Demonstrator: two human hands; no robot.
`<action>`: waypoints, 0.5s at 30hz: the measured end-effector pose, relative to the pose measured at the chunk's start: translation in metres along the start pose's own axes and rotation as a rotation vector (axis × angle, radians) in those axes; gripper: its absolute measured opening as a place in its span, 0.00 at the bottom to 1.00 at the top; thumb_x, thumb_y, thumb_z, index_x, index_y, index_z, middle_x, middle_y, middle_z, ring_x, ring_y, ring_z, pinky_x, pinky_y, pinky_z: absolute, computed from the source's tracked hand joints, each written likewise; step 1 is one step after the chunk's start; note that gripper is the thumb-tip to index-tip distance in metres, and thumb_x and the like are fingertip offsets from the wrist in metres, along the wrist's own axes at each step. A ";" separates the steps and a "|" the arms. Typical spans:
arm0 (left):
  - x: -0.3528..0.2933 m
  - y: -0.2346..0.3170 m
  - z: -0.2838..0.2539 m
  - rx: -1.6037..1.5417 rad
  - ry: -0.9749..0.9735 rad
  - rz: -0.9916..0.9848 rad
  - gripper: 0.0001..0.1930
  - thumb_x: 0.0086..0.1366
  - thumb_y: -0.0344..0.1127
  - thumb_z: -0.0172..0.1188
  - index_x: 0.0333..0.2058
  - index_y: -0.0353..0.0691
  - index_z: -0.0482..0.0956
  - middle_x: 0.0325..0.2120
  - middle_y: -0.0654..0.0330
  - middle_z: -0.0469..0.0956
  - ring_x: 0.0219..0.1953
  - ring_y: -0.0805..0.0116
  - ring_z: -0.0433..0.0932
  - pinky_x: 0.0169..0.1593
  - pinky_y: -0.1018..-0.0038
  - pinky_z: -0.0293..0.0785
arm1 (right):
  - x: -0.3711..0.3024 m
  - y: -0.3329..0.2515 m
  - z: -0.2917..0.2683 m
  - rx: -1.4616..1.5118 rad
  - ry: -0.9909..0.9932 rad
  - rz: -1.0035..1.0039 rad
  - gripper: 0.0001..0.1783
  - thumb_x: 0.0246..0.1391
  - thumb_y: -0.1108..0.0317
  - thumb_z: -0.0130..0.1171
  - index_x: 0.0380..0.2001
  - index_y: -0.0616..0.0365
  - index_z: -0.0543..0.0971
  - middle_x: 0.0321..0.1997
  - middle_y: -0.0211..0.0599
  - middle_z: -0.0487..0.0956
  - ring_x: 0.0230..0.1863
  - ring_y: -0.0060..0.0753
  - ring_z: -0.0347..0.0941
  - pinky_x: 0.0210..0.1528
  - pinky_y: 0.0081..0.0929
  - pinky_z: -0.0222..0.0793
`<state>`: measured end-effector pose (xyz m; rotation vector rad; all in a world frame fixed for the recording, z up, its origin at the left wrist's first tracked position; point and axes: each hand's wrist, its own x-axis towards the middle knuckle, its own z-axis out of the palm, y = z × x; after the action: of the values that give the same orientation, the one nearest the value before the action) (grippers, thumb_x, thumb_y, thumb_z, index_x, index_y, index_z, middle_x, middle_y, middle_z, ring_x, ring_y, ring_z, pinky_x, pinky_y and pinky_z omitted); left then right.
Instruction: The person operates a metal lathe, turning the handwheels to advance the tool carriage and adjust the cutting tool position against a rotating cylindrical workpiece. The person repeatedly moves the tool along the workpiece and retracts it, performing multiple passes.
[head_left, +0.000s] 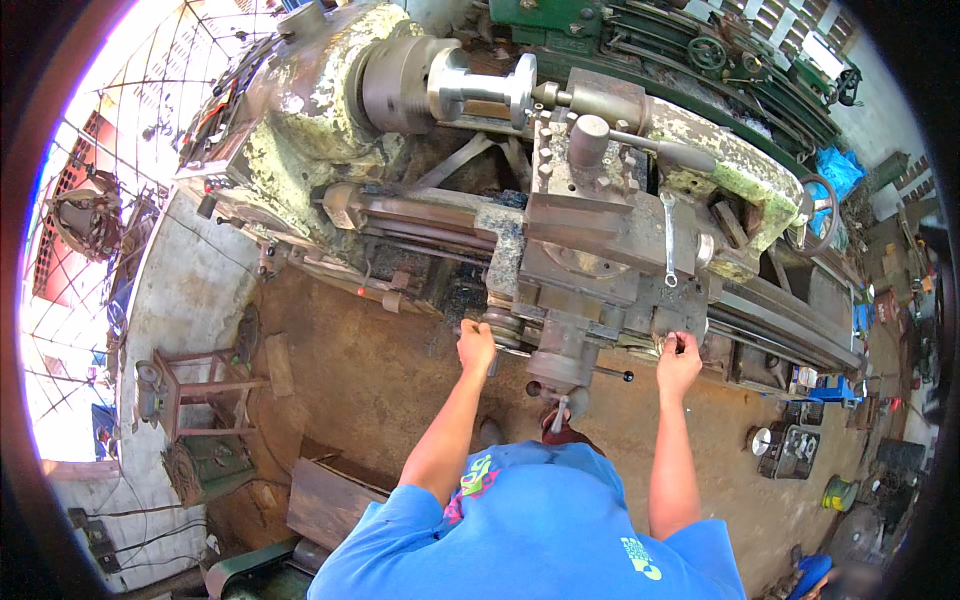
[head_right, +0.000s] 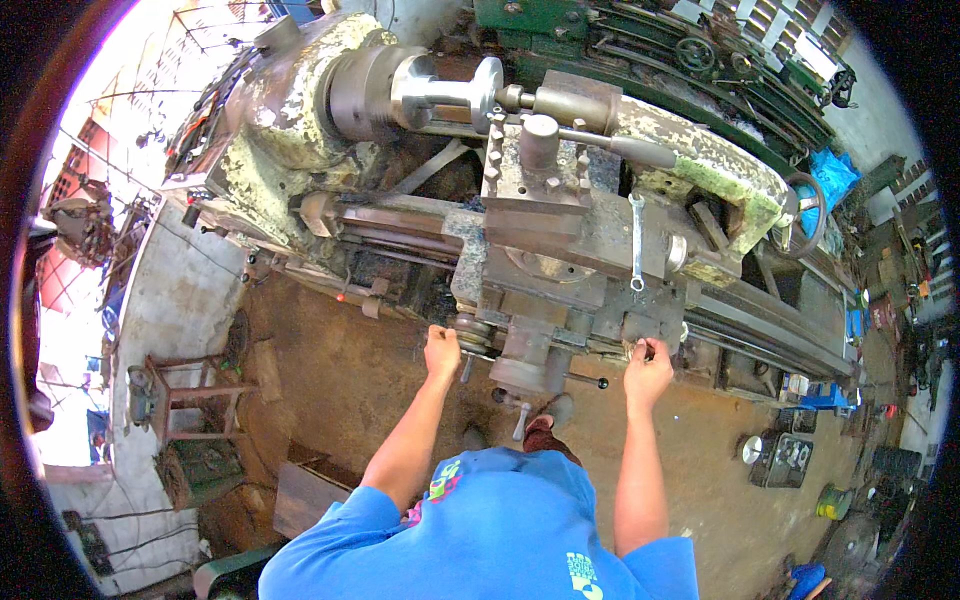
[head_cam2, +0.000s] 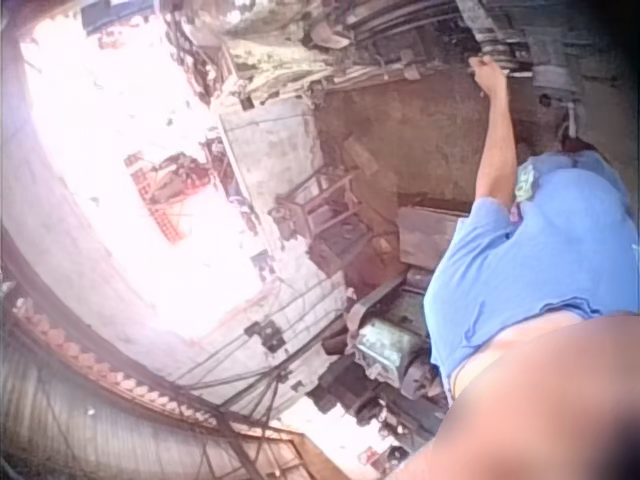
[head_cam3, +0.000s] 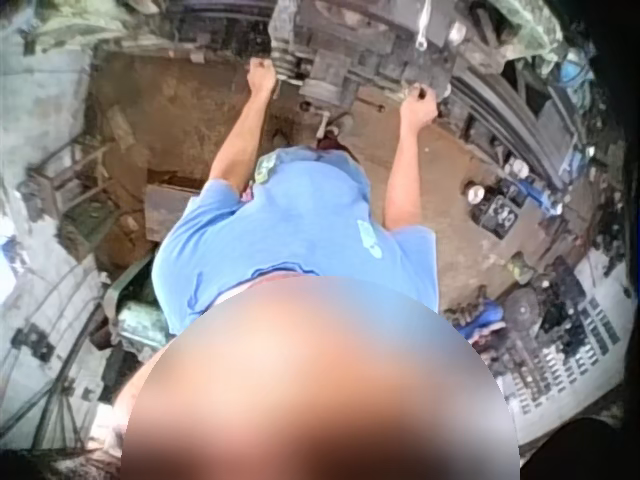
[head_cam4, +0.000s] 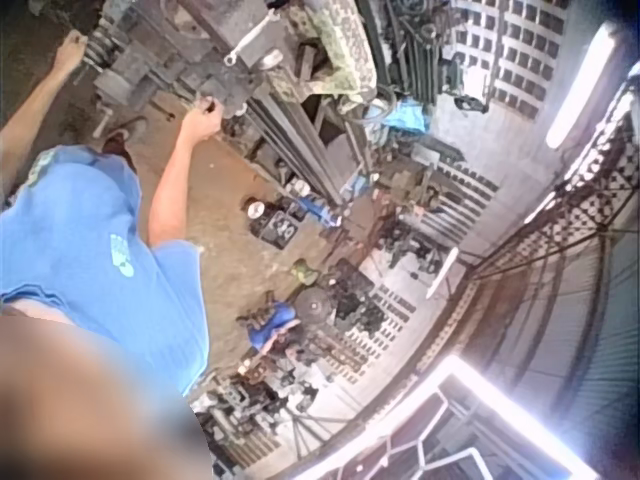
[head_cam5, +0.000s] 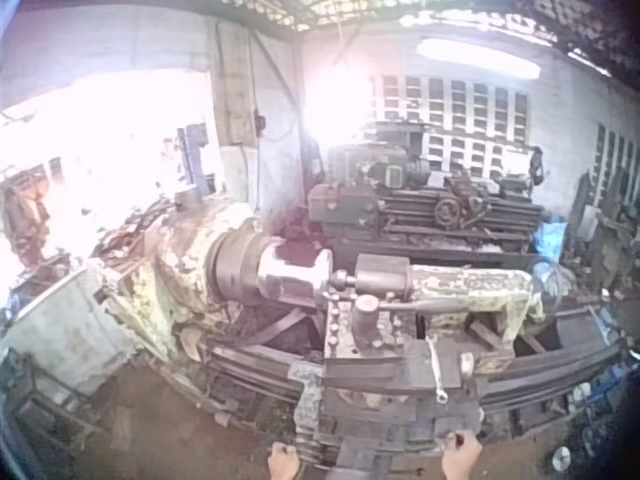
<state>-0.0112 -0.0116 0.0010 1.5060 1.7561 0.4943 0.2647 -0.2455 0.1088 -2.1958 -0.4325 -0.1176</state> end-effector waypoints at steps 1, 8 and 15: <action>0.002 0.001 -0.005 -0.087 -0.063 -0.025 0.12 0.65 0.42 0.55 0.38 0.38 0.73 0.27 0.48 0.80 0.28 0.53 0.81 0.33 0.61 0.75 | -0.001 -0.004 -0.001 -0.009 -0.007 -0.016 0.09 0.53 0.68 0.62 0.34 0.63 0.80 0.28 0.44 0.82 0.29 0.38 0.78 0.37 0.34 0.72; 0.022 -0.005 -0.025 -0.465 -0.305 -0.292 0.13 0.67 0.41 0.53 0.43 0.38 0.71 0.23 0.60 0.75 0.17 0.73 0.71 0.19 0.75 0.68 | -0.059 -0.047 0.005 0.016 -0.087 -0.359 0.11 0.51 0.71 0.62 0.38 0.62 0.79 0.30 0.40 0.78 0.35 0.41 0.74 0.42 0.37 0.69; 0.039 -0.016 -0.016 -0.526 -0.299 -0.377 0.09 0.64 0.39 0.53 0.39 0.42 0.70 0.20 0.60 0.70 0.15 0.69 0.66 0.18 0.68 0.68 | -0.122 -0.074 0.040 0.189 -0.791 0.255 0.57 0.44 0.43 0.72 0.65 0.70 0.57 0.56 0.63 0.74 0.56 0.56 0.74 0.58 0.42 0.68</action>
<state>-0.0343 0.0250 -0.0119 0.8123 1.4754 0.4603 0.1219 -0.2054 0.1112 -2.0163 -0.5534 0.9173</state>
